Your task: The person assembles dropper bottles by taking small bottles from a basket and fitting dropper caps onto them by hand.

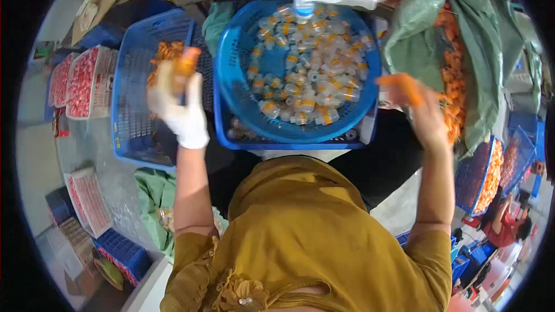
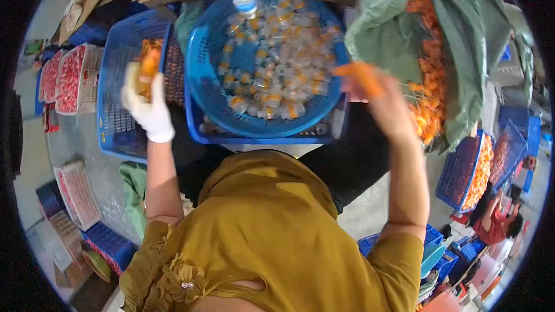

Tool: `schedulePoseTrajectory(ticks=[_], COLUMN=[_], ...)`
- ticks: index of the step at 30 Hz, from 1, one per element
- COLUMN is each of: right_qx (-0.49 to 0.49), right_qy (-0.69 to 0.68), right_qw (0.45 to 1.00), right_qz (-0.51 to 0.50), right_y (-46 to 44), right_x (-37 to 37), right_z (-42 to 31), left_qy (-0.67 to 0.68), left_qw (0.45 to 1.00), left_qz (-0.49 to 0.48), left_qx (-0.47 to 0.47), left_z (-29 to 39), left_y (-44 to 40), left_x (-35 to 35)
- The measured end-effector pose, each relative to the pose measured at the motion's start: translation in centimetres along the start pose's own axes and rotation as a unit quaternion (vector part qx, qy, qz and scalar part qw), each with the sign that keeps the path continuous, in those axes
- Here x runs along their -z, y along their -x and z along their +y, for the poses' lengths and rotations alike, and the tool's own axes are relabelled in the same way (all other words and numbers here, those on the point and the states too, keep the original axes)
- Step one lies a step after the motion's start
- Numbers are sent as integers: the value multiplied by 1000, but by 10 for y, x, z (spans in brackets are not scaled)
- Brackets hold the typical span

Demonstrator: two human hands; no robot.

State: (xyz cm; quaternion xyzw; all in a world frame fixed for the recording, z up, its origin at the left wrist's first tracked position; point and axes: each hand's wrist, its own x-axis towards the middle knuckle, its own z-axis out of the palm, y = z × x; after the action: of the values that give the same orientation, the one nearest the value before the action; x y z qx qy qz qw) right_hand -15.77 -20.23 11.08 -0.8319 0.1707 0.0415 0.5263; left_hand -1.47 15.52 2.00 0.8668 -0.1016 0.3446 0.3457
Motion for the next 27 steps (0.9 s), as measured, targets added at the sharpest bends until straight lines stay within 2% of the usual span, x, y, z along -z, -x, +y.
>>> schedulePoseTrajectory(ticks=[1,3,5,6,7,9,10,11,13,15,17,18,19,20,21,22,23,24,27], right_qx=[44,9,50,83,87,136,92,93,15,23,77,76,47,18,17,44,71,108,201], right_qy=[41,118,254,344,342,502,509,510,485,486,447,447,344,235,234,187,140,70,5], right_qw=[997,984,945,910,911,841,845,844,862,857,841,840,889,925,926,941,952,960,965], right_qz=[57,133,200,215,215,146,138,139,148,170,295,296,299,298,297,280,262,248,167], right_y=[0,1,-2,1,2,4,7,8,8,9,8,7,5,3,-1,-5,-10,-17,-31], right_x=[25,63,100,109,120,135,128,126,124,127,137,139,142,144,138,129,115,99,35], right_z=[31,49,92,102,114,134,130,130,133,141,156,154,149,143,127,109,88,68,-3], left_qy=[-31,-123,-51,14,82,-8,-56,-103,-201,-206,-236,-220,-220,-75,74,226,364,403,477], left_qw=[996,985,996,988,960,909,882,850,791,787,744,746,745,818,847,857,793,781,750], left_qz=[61,115,-26,-149,-269,-387,-437,-485,-529,-530,-587,-594,-595,-569,-512,-438,-429,-413,-380], left_qx=[-52,-47,-68,-33,2,-152,-166,-180,-231,-241,-215,-203,-205,-44,120,149,235,240,257], left_z=[-17,-25,-25,-21,-13,12,18,20,15,3,2,11,14,16,15,9,10,30,68], left_y=[-17,-31,-33,-26,-18,-4,5,15,33,41,36,23,19,17,16,20,21,14,5], left_x=[11,24,18,5,-13,-47,-68,-89,-129,-148,-151,-142,-135,-127,-123,-126,-126,-110,-94])
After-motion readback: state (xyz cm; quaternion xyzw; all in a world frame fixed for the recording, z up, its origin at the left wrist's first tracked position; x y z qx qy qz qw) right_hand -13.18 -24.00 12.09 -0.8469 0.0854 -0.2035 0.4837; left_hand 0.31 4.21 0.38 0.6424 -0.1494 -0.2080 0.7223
